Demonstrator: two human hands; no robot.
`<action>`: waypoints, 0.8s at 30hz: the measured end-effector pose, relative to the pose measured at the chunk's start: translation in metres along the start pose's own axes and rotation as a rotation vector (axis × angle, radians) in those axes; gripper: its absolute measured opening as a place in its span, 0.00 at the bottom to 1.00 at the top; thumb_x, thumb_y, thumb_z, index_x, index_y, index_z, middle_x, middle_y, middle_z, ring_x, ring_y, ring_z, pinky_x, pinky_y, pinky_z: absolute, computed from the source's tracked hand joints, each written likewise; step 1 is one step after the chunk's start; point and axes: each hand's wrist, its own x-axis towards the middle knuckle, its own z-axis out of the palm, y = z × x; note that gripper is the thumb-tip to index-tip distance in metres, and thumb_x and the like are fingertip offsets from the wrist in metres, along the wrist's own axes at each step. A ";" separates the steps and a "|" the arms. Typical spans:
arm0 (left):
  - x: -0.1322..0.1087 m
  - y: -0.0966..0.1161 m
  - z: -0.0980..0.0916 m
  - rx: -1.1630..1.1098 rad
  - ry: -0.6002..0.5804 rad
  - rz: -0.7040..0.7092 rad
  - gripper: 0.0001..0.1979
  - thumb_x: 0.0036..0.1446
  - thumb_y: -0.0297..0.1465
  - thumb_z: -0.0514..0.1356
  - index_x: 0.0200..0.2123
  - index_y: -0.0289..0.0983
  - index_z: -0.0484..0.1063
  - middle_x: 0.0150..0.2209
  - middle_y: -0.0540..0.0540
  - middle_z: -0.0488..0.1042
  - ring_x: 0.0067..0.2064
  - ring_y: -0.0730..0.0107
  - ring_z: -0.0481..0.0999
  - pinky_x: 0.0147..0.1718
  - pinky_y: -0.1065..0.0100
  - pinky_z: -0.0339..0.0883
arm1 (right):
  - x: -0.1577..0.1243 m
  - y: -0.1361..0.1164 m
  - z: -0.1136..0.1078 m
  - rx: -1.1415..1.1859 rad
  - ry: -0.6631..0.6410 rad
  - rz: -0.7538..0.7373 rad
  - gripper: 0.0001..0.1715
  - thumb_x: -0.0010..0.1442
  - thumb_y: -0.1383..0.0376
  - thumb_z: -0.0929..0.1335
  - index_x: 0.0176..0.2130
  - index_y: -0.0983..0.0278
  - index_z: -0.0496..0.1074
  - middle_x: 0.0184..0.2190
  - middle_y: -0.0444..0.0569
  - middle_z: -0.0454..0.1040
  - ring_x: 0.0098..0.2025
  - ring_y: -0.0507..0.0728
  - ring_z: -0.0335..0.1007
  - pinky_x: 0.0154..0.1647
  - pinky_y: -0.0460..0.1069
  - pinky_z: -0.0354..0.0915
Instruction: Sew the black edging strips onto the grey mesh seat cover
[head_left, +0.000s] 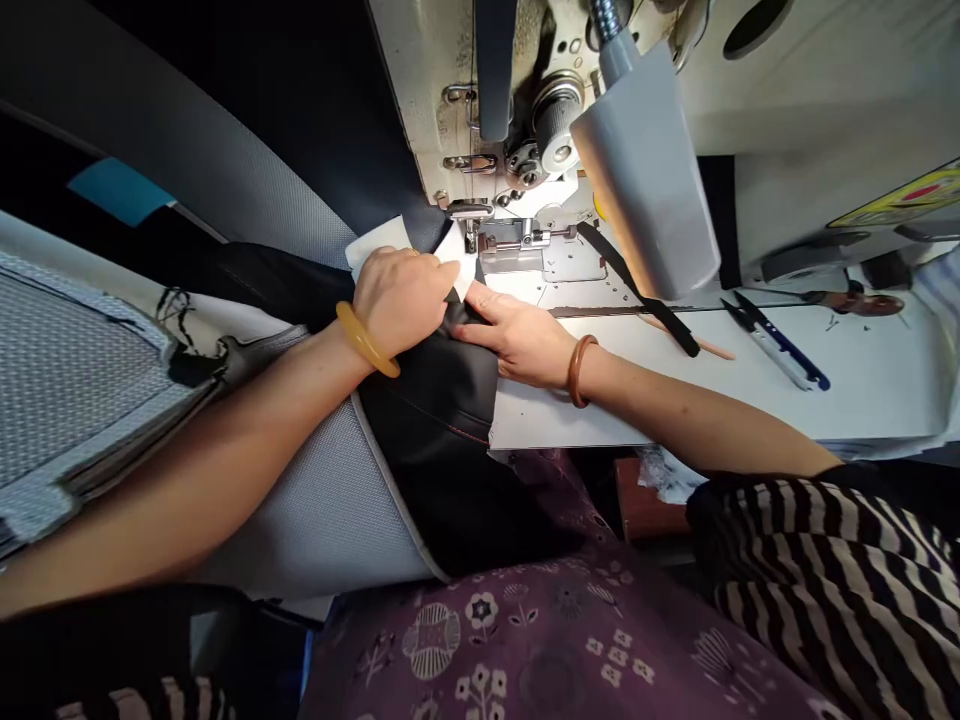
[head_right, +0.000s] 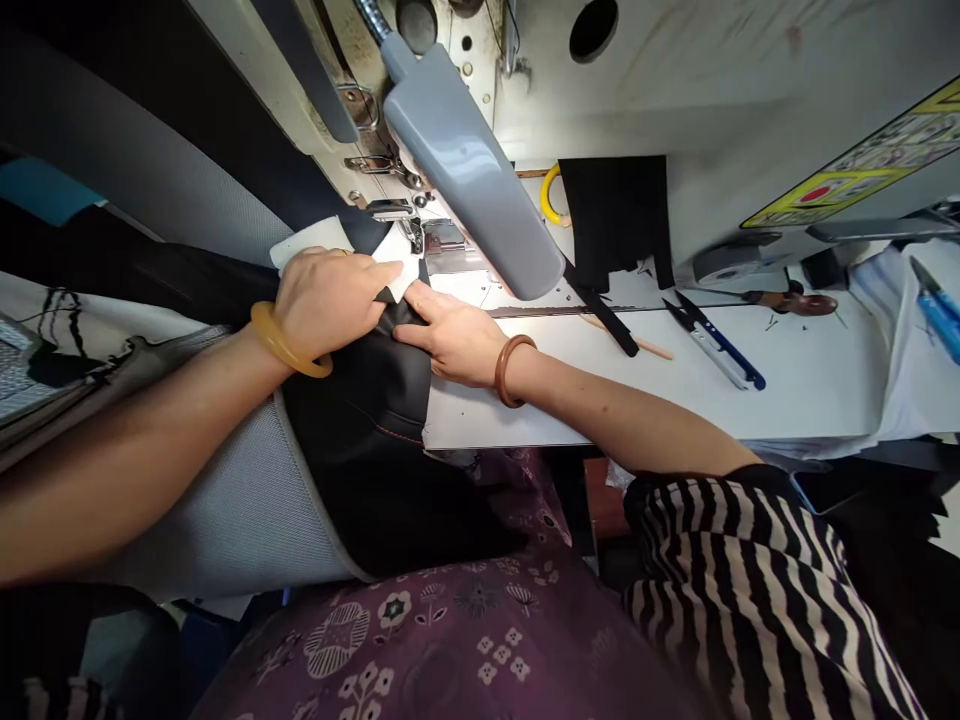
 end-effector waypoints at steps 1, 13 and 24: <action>0.002 -0.003 0.000 0.016 -0.024 0.033 0.14 0.56 0.26 0.51 0.42 0.35 0.74 0.35 0.43 0.75 0.43 0.56 0.75 0.44 0.58 0.63 | 0.000 -0.002 0.001 -0.006 0.008 0.023 0.20 0.64 0.64 0.62 0.54 0.63 0.72 0.62 0.59 0.61 0.64 0.63 0.56 0.61 0.60 0.60; 0.015 -0.025 -0.011 0.025 -0.082 0.214 0.19 0.60 0.25 0.47 0.43 0.36 0.77 0.43 0.42 0.74 0.48 0.59 0.69 0.44 0.61 0.66 | 0.004 -0.012 -0.007 -0.088 -0.043 0.106 0.20 0.62 0.70 0.61 0.51 0.65 0.73 0.63 0.56 0.64 0.61 0.61 0.64 0.61 0.58 0.62; 0.017 -0.023 -0.019 -0.067 -0.026 0.083 0.15 0.60 0.26 0.51 0.42 0.38 0.76 0.43 0.45 0.74 0.47 0.58 0.70 0.42 0.60 0.66 | 0.010 0.000 -0.024 -0.036 -0.137 0.213 0.15 0.62 0.66 0.60 0.48 0.66 0.68 0.46 0.54 0.75 0.46 0.59 0.72 0.44 0.51 0.68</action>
